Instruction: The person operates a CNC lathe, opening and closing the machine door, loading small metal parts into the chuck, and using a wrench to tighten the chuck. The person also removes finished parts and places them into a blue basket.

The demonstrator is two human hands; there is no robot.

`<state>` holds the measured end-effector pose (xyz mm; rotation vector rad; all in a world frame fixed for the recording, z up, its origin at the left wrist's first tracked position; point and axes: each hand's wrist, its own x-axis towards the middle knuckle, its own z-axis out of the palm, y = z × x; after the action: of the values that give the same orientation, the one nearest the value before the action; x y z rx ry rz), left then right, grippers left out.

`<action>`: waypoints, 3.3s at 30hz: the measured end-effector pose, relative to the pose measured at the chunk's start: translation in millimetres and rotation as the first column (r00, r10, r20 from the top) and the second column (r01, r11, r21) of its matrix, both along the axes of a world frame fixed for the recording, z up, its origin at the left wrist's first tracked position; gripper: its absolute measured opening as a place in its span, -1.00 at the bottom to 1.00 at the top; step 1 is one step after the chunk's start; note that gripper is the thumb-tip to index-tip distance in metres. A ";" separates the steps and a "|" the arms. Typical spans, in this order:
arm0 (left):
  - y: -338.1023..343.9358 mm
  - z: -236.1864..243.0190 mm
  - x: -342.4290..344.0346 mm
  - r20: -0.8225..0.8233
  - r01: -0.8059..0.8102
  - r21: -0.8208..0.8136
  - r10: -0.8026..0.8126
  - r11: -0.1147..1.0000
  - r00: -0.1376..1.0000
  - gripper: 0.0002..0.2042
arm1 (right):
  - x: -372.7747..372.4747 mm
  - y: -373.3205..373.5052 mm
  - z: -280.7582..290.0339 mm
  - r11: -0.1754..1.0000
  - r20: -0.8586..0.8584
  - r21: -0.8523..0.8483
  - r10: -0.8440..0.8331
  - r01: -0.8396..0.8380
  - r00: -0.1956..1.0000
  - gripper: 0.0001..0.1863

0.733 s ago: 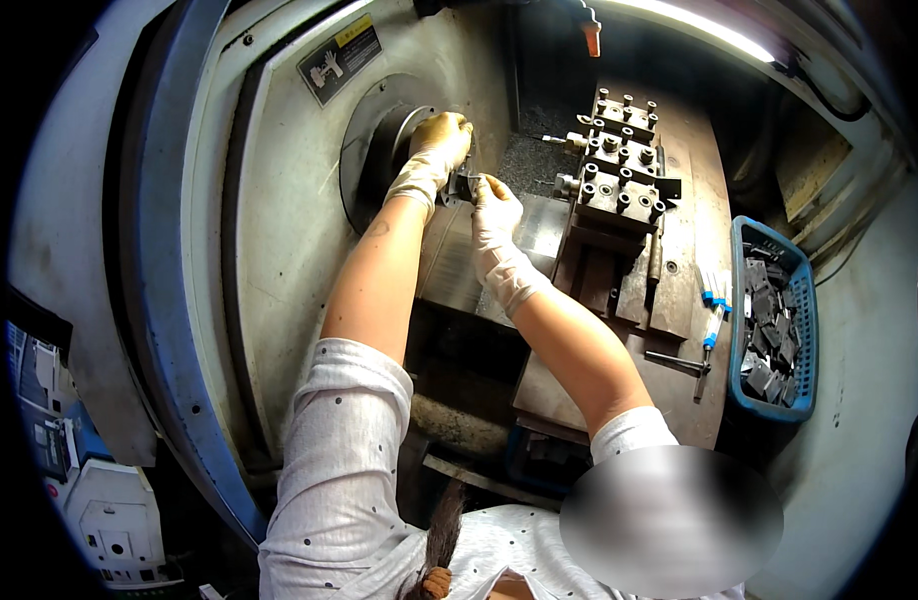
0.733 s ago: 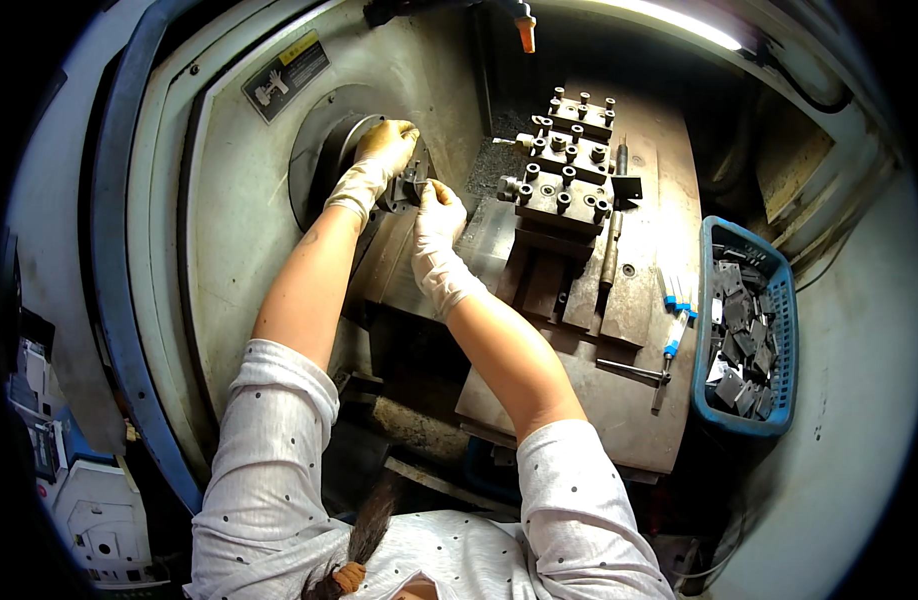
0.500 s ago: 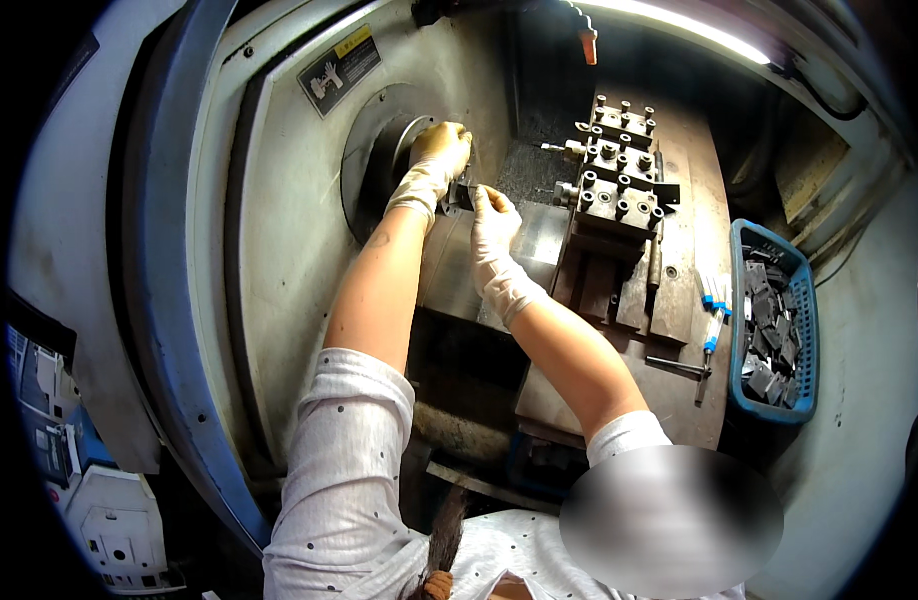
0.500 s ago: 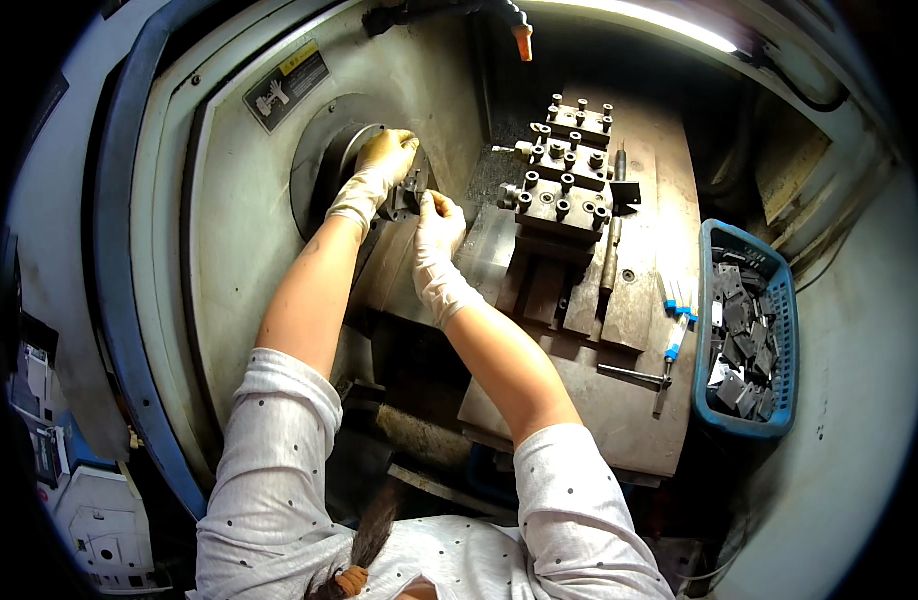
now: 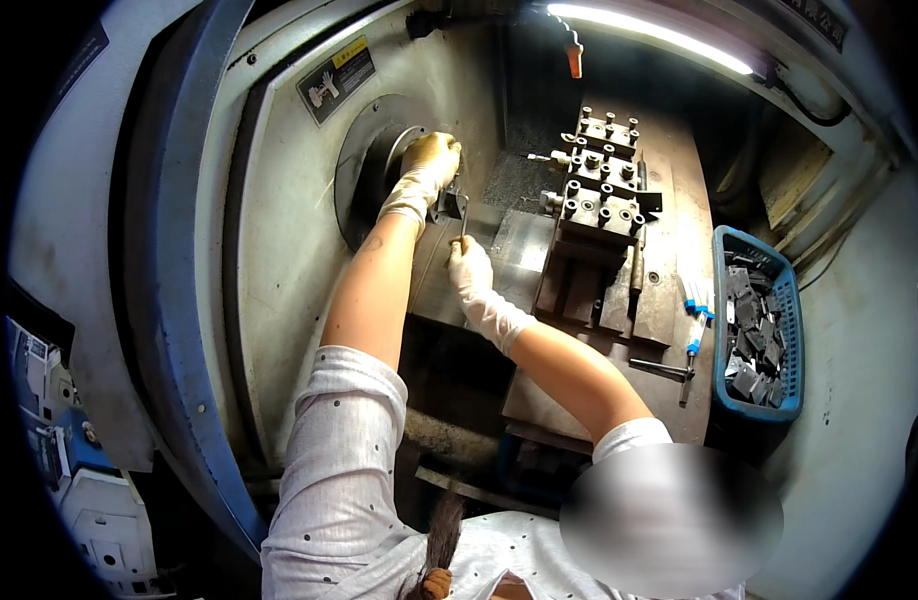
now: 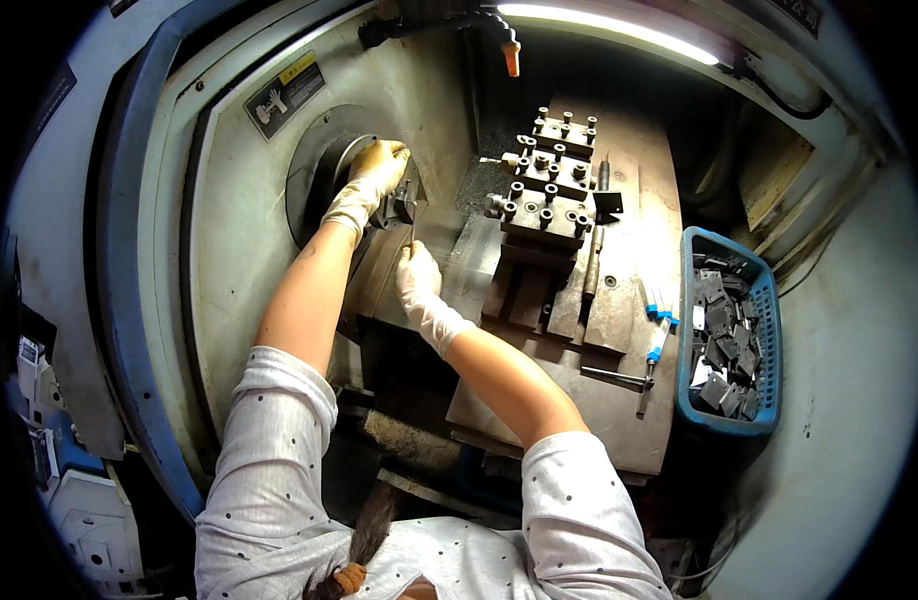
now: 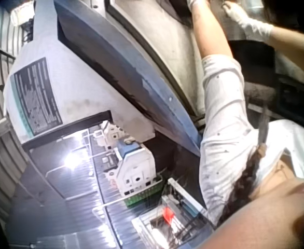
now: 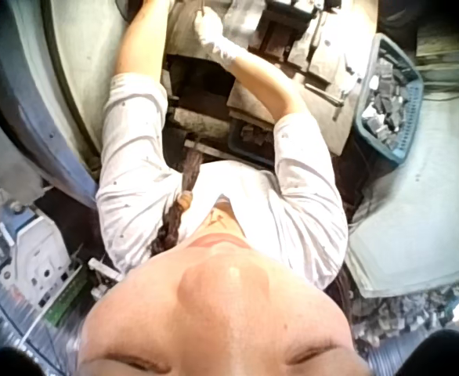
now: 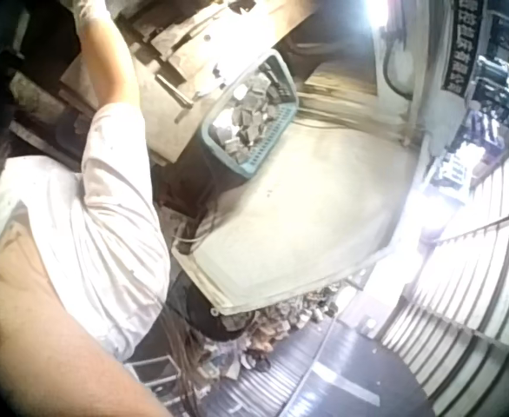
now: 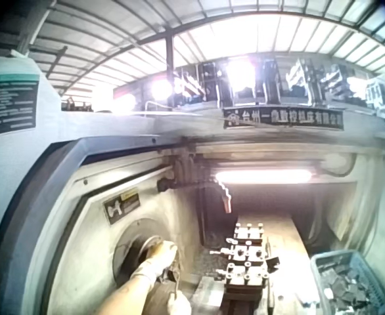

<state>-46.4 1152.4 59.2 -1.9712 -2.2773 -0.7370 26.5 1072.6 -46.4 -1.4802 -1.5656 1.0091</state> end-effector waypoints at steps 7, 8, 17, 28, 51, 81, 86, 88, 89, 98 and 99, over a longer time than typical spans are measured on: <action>30.0 11.5 -8.5 -0.132 0.040 -0.324 -0.087 0.945 0.987 -0.79 | -1.1 -14.0 18.0 0.982 -0.042 0.065 0.183 -0.180 0.982 -0.76; 29.0 19.7 -8.3 -0.153 0.039 -0.358 -0.100 0.933 0.983 -0.79 | -4.7 -19.3 19.8 0.969 -0.008 0.099 0.230 -0.229 0.973 -0.75; 13.9 -0.2 -7.1 0.035 0.024 -0.140 -0.019 0.990 0.999 -0.78 | 8.1 36.5 18.5 0.977 0.258 -0.036 0.211 -0.209 0.943 -0.67; -6.5 -2.9 -0.3 0.125 -0.034 0.074 0.024 0.997 0.992 -0.78 | 3.1 29.9 -4.4 0.991 -0.119 -0.029 0.124 -0.128 0.985 -0.62; 19.9 9.6 -1.6 -0.085 -0.007 -0.221 -0.012 0.975 0.996 -0.78 | 11.2 25.0 30.4 0.993 0.178 0.004 0.114 -0.117 0.977 -0.69; 13.0 5.5 -0.7 0.035 0.000 -0.090 0.003 0.996 0.999 -0.78 | 5.2 37.0 -15.9 0.643 -0.595 -0.696 -0.266 -0.320 0.758 -0.57; 7.7 2.2 -1.2 0.041 -0.010 -0.115 0.014 0.993 0.999 -0.79 | -20.6 44.8 -24.4 0.634 -0.510 -0.769 -0.533 -0.080 0.676 -0.66; 5.0 6.8 -5.4 0.052 -0.030 -0.083 0.035 0.996 0.998 -0.81 | -39.5 69.5 -45.4 0.628 -0.447 -0.777 -0.588 0.033 0.674 -0.68; 2.5 9.6 3.9 0.060 -0.008 -0.058 0.012 0.998 0.998 -0.81 | -40.1 89.0 -61.7 0.619 -0.408 -0.777 -0.632 0.114 0.659 -0.68; -9.9 -7.2 -1.4 0.086 -0.014 0.189 -0.002 0.982 0.996 -0.80 | -24.7 64.4 -16.5 0.744 -0.345 -0.599 -0.574 0.297 0.743 -0.54; -10.4 -9.1 -0.7 0.102 -0.013 0.219 -0.010 0.976 0.995 -0.80 | -24.0 65.2 -16.9 0.758 -0.325 -0.569 -0.563 0.318 0.760 -0.53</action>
<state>-47.1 1141.9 50.1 -1.8721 -2.1412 -1.0626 2.5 1137.9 -63.4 -1.6553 -0.5529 1.3904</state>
